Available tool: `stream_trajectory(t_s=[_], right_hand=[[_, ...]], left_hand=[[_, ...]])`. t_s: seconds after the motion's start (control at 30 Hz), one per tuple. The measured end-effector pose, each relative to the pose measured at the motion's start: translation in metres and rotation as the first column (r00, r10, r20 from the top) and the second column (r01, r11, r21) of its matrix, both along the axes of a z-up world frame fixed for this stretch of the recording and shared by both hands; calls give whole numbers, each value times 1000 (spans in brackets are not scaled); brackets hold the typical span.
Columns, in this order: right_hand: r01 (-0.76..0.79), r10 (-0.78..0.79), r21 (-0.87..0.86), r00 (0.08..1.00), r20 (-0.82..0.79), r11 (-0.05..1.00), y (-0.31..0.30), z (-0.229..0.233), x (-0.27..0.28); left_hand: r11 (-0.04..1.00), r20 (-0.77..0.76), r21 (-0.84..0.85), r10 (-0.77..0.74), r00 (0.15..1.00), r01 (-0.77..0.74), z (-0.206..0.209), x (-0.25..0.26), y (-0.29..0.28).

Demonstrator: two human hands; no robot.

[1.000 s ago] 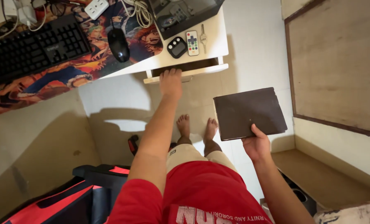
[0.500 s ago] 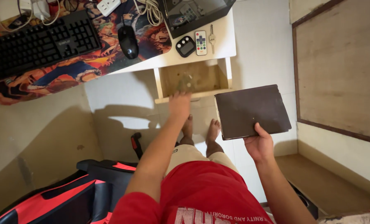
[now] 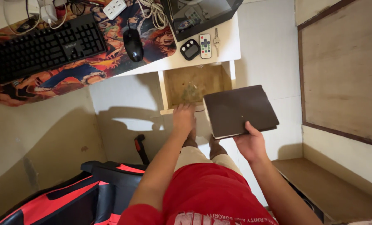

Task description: Organize various desk items into a drawer and clear a wooden surface.

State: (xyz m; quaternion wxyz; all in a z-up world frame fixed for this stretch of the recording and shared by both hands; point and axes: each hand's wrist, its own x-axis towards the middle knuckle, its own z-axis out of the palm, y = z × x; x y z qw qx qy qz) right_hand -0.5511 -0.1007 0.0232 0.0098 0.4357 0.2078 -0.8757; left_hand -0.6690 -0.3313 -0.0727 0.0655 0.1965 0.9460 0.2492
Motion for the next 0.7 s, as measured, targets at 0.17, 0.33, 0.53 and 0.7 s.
stream_trajectory(t_s=[0.17,0.33,0.53,0.7], right_hand=[[-92,82,-146,994,-75,985,-29,-29,-23],[-175,180,-191,984,6,966,-70,-48,-77],[-90,137,-275,978,156,957,-87,-173,-142],[20,35,-205,964,263,979,-83,-241,-202]], left_hand=[[992,-50,67,113,992,-110,34,17,-25],[963,9,51,265,964,-265,50,38,-59],[955,8,30,295,955,-295,67,48,-84],[947,140,119,281,949,-298,79,54,-93]])
